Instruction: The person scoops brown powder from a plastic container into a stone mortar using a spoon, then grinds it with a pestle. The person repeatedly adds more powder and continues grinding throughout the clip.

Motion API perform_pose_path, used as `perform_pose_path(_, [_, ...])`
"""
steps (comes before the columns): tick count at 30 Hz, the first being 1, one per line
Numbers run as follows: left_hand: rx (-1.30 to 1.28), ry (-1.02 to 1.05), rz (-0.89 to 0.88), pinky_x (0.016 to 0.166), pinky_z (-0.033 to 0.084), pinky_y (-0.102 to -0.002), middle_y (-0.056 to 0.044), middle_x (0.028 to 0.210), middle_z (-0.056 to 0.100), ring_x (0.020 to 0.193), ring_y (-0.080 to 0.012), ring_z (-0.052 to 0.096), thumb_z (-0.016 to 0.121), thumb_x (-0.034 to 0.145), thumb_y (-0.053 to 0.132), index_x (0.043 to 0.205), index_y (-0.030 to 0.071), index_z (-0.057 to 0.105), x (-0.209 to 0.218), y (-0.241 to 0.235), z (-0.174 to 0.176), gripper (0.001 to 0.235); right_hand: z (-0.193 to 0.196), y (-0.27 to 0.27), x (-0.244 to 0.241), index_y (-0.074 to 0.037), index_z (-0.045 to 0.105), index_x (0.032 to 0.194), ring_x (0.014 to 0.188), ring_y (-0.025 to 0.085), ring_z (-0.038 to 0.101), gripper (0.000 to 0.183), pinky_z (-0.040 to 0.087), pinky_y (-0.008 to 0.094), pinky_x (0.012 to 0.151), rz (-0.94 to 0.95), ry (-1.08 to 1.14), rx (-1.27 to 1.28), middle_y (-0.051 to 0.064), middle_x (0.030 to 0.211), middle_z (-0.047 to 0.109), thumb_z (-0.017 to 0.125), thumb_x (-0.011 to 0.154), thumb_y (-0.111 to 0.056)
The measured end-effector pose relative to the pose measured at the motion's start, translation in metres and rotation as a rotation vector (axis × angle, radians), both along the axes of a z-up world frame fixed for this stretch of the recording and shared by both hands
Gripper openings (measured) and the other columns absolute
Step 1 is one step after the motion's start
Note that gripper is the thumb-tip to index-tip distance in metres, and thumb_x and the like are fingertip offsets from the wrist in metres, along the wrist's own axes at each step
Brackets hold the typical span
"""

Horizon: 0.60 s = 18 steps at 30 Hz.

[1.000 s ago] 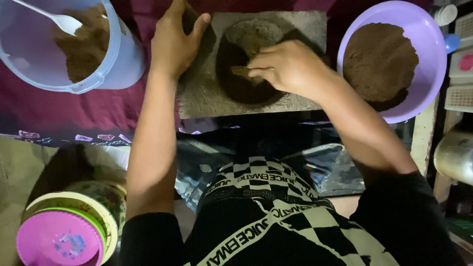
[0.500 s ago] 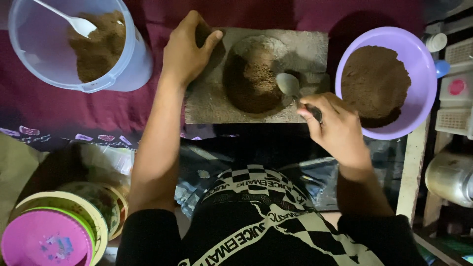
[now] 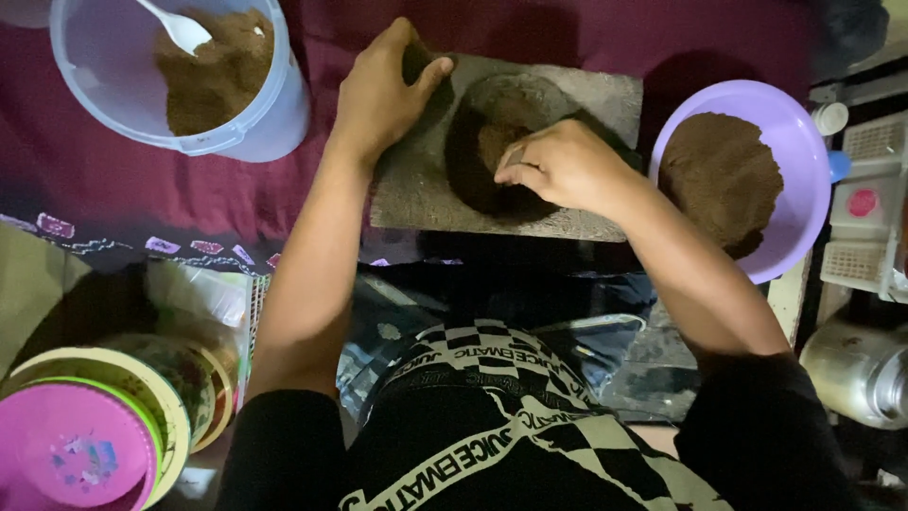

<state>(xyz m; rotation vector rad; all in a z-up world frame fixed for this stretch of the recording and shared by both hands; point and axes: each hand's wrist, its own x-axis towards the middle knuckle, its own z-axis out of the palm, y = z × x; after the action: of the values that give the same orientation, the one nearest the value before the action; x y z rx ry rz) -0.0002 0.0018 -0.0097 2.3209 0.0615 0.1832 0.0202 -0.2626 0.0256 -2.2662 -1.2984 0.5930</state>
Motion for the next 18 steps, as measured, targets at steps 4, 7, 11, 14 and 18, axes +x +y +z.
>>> perform_pose_path(4, [0.004,-0.069,-0.018,0.068,0.044,-0.05,-0.006,0.097,0.065,0.093,-0.0328,0.064,0.07,0.101,0.04,0.098,0.013,0.051,0.005,0.001,-0.012,0.034,0.031,-0.014,-0.003,-0.006,0.078,0.102,0.044,0.009,0.06,0.022,0.042,0.024,0.033,-0.203,-0.032,0.063,0.006,0.086,0.081,0.06,0.108,-0.017])
perform_pose_path(7, [0.003,-0.006,-0.009,0.064,0.042,-0.05,-0.003,0.097,0.064,0.092,-0.0288,0.061,0.07,0.102,0.042,0.098,0.014,0.049,0.003,0.001,-0.007,0.035,0.04,-0.028,-0.015,0.0,0.074,0.097,0.066,0.014,0.075,0.017,0.063,0.024,0.063,-0.198,0.057,0.348,0.009,0.078,0.076,0.063,0.109,-0.002])
perform_pose_path(11, [-0.015,-0.032,-0.033,0.064,0.043,-0.047,-0.002,0.097,0.067,0.091,-0.027,0.064,0.069,0.103,0.043,0.098,0.014,0.051,0.004,0.002,-0.005,0.034,0.028,0.009,-0.032,-0.012,0.079,0.104,0.05,0.002,0.065,0.014,0.041,0.016,0.033,-0.368,0.315,-0.021,0.001,0.082,0.081,0.068,0.1,-0.02])
perform_pose_path(14, [-0.009,-0.049,-0.028,0.066,0.046,-0.047,-0.004,0.097,0.071,0.089,-0.0285,0.067,0.071,0.102,0.038,0.098,0.013,0.055,0.003,0.001,-0.005,0.03,0.014,0.012,-0.023,-0.006,0.079,0.095,0.03,0.003,0.038,0.027,0.02,0.022,0.027,-0.372,0.2,-0.216,-0.001,0.112,0.08,0.058,0.105,-0.02])
perform_pose_path(18, [-0.028,-0.066,-0.029,0.068,0.046,-0.046,-0.004,0.098,0.072,0.092,-0.0282,0.067,0.07,0.102,0.035,0.099,0.012,0.056,0.0,0.002,-0.002,0.027,0.044,-0.013,-0.013,-0.006,0.072,0.107,0.058,0.009,0.07,0.019,0.043,0.021,0.044,-0.378,0.141,0.023,0.006,0.085,0.078,0.055,0.111,-0.013])
